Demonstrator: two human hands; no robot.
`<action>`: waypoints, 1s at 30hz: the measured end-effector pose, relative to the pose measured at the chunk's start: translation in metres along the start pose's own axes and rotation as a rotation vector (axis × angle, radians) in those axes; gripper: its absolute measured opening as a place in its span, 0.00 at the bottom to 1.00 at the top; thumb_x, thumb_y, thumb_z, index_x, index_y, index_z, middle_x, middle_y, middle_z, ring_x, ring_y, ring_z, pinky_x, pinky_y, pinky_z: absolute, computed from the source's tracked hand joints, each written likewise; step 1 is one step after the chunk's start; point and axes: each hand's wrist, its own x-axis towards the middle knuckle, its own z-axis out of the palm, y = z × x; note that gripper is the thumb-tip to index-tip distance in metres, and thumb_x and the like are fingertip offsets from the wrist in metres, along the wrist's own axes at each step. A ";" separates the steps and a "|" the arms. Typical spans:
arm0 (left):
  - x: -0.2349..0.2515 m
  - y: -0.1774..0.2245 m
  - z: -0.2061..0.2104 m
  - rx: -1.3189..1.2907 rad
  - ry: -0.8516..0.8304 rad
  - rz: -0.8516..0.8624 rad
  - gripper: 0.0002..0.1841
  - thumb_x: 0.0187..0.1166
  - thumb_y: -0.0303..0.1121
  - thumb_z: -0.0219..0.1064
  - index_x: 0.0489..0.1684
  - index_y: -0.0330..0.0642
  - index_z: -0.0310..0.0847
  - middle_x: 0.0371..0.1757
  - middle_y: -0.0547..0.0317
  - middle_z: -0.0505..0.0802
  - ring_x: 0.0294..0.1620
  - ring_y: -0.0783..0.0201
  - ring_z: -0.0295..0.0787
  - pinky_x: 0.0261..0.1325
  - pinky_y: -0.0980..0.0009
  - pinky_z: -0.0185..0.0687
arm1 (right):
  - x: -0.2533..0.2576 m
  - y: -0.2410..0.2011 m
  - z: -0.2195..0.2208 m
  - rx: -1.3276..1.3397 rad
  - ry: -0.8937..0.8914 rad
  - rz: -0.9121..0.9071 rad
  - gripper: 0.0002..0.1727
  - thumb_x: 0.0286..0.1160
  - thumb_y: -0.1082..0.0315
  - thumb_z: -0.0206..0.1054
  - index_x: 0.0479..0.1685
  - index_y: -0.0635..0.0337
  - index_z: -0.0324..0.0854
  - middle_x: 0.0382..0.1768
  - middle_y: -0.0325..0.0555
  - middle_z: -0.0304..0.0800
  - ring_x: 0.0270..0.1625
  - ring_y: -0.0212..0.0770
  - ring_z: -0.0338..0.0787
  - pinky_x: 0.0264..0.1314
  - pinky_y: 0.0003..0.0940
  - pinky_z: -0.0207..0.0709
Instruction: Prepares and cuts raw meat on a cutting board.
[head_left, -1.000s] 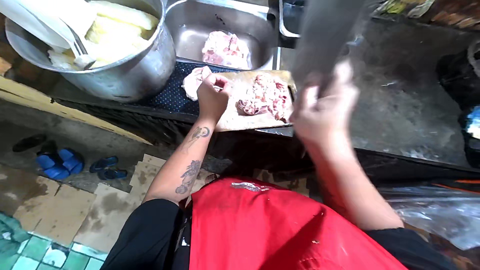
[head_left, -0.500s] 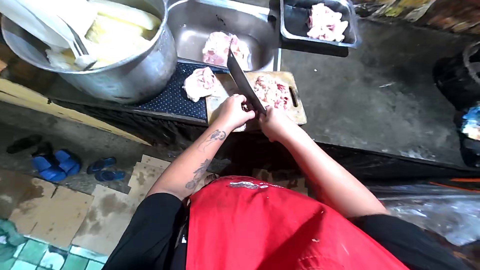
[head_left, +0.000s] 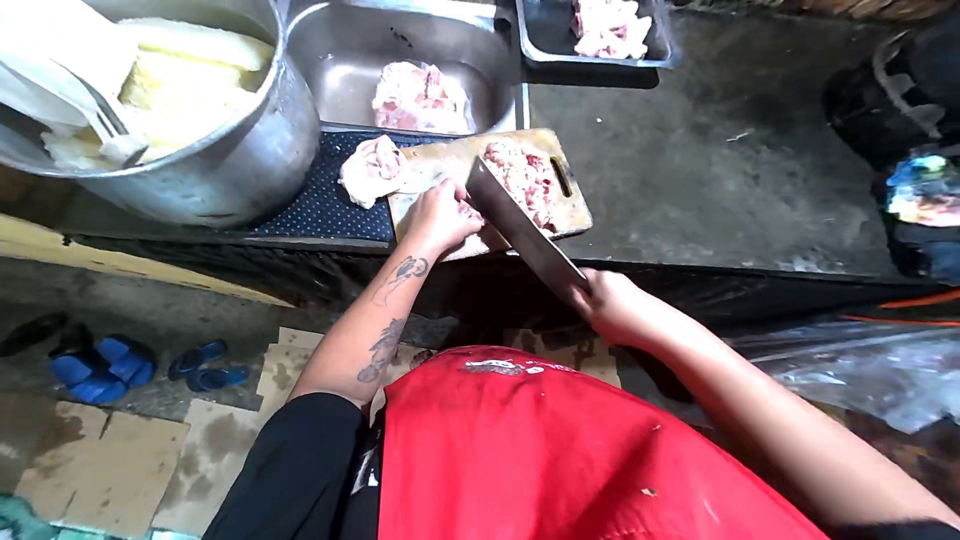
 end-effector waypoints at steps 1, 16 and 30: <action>-0.001 -0.004 -0.006 0.000 0.032 0.005 0.29 0.63 0.40 0.84 0.63 0.37 0.85 0.57 0.40 0.92 0.64 0.42 0.88 0.69 0.39 0.79 | -0.015 0.009 -0.004 0.010 -0.037 0.004 0.17 0.95 0.62 0.52 0.57 0.68 0.79 0.33 0.57 0.84 0.31 0.50 0.87 0.39 0.51 0.83; 0.018 0.036 0.029 0.272 -0.046 0.083 0.35 0.60 0.48 0.82 0.66 0.37 0.80 0.62 0.37 0.89 0.61 0.39 0.89 0.61 0.38 0.83 | -0.096 0.091 0.014 0.576 0.454 0.231 0.17 0.93 0.62 0.51 0.57 0.67 0.77 0.15 0.37 0.75 0.12 0.27 0.76 0.17 0.25 0.76; 0.149 0.216 -0.089 -0.174 0.282 0.173 0.35 0.84 0.54 0.65 0.81 0.36 0.71 0.78 0.37 0.80 0.80 0.49 0.77 0.80 0.53 0.72 | -0.091 0.107 0.029 0.756 0.568 0.272 0.15 0.93 0.66 0.50 0.52 0.67 0.79 0.13 0.36 0.76 0.10 0.28 0.78 0.15 0.25 0.78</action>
